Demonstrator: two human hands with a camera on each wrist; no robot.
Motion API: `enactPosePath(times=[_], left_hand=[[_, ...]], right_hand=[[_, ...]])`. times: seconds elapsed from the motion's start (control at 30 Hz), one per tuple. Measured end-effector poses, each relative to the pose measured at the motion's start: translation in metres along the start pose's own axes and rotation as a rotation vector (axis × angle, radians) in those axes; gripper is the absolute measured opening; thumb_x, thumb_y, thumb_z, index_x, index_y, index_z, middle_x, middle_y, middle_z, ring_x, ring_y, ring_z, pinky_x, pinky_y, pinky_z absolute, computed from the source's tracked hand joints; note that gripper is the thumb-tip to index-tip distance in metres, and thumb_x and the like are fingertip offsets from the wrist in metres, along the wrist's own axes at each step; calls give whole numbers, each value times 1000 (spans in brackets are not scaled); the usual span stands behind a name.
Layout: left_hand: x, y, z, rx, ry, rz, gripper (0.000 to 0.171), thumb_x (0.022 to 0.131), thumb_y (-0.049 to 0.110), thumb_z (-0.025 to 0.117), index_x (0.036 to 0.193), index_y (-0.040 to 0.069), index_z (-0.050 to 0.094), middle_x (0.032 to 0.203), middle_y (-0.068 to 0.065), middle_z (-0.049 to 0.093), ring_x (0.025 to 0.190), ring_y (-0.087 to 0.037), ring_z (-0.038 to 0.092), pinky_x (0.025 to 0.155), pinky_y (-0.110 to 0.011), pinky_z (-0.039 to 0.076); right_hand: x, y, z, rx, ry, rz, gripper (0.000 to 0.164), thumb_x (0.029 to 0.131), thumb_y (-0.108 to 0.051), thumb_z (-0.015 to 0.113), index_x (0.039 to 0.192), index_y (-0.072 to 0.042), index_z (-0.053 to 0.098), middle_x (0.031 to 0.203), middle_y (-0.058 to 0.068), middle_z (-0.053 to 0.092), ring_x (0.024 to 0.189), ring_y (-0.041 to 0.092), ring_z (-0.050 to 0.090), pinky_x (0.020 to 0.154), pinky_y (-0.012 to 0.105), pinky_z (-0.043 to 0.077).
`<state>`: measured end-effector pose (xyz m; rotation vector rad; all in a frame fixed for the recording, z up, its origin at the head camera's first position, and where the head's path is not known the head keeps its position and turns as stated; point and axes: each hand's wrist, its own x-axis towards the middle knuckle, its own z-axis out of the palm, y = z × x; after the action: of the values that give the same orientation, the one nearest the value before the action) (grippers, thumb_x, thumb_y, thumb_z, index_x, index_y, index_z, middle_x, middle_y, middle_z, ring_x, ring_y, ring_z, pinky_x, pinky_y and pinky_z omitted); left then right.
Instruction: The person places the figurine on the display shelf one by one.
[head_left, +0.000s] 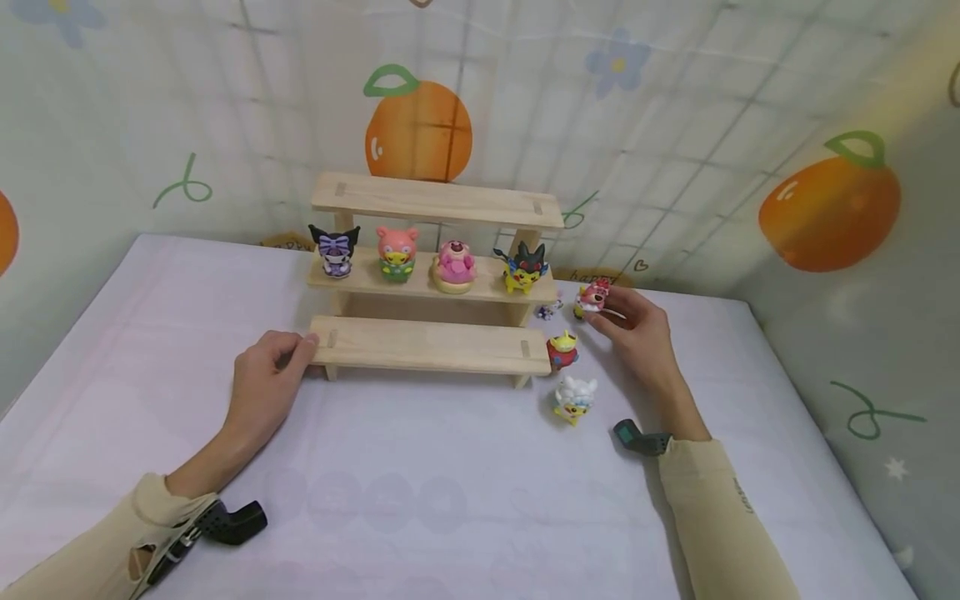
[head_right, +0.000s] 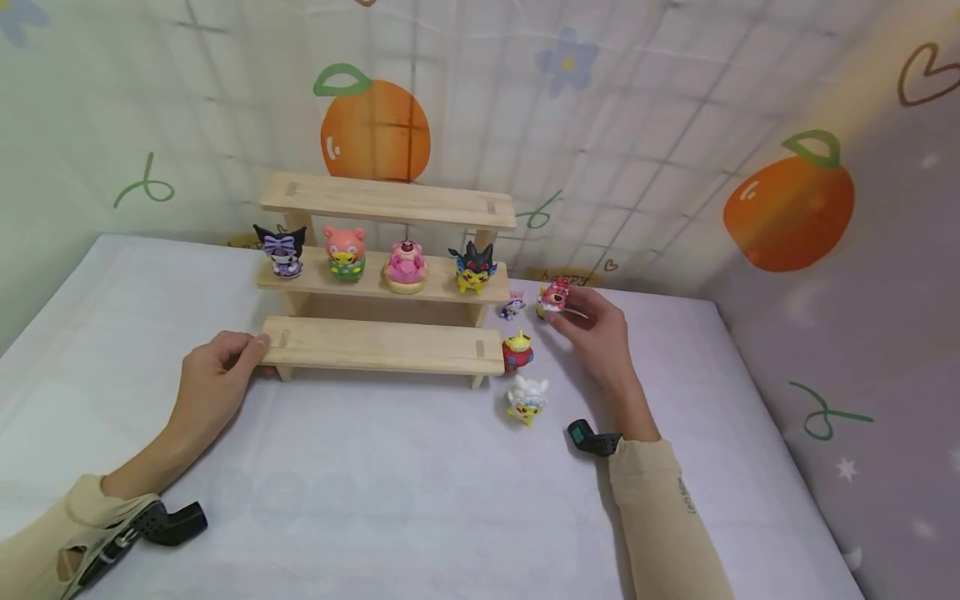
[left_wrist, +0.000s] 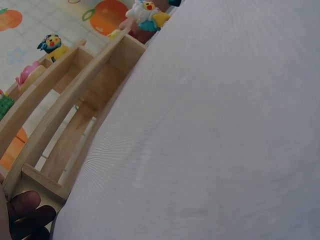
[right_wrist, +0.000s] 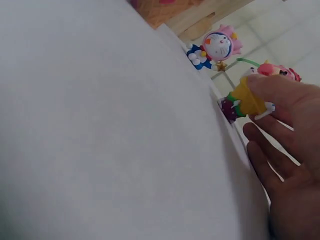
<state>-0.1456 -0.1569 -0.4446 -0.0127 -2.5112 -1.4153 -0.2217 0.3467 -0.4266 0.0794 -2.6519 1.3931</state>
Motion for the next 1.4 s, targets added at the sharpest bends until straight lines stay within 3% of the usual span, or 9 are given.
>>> enactPosePath(times=[0.2,0.37,0.57,0.73,1.0,1.23,1.4], left_hand=[[1,2,0,1,6,-2,38,108,30,59,87,3,75,100,-14,72,92,-22,59,82,-28,42],[0,0,1,5,0,-8,38,108,31,58,89,3,75,101,-15,72,92,-23,59,83,-30,42],[-1,0,3,-3,-18,-15,39,109,32,58,89,2,75,102,-15,71,93,-23,58,84,-31,42],[-2,2,3,0,-15,-4,39,109,31,58,87,3,75,101,-15,71,92,-23,59,82,-30,43],[-1,2,2,4,-13,-2,39,108,31,58,84,5,75,101,-15,71,93,-22,60,83,-30,43],[-1,0,0,3,-12,2,41,109,32,57,83,5,74,100,-15,71,93,-22,59,82,-30,42],[-1,-1,1,0,-11,8,41,109,32,57,84,5,74,99,-15,71,92,-22,59,82,-29,42]], right_hand=[[2,-2,-1,37,30,-21,45,97,-16,77,139,-5,63,135,18,68,116,5,64,94,10,50],[-3,-8,-2,5,49,-25,46,97,-13,77,138,-1,63,134,21,68,115,6,64,94,11,50],[-12,-7,-8,-43,121,50,50,95,-25,80,138,-5,64,134,16,70,112,7,65,94,11,50],[-25,-18,-20,-53,150,43,52,95,-29,81,138,-5,65,130,12,71,109,3,65,94,11,50],[-46,-34,-40,42,169,-10,44,93,-19,82,133,-6,68,114,-11,72,102,3,70,90,11,52],[-60,-61,-42,56,157,9,42,94,-21,81,132,-6,68,113,-11,73,101,5,70,89,11,53],[-68,-83,-37,59,119,-37,40,94,-17,81,130,-5,68,112,-9,73,100,6,71,88,14,54]])
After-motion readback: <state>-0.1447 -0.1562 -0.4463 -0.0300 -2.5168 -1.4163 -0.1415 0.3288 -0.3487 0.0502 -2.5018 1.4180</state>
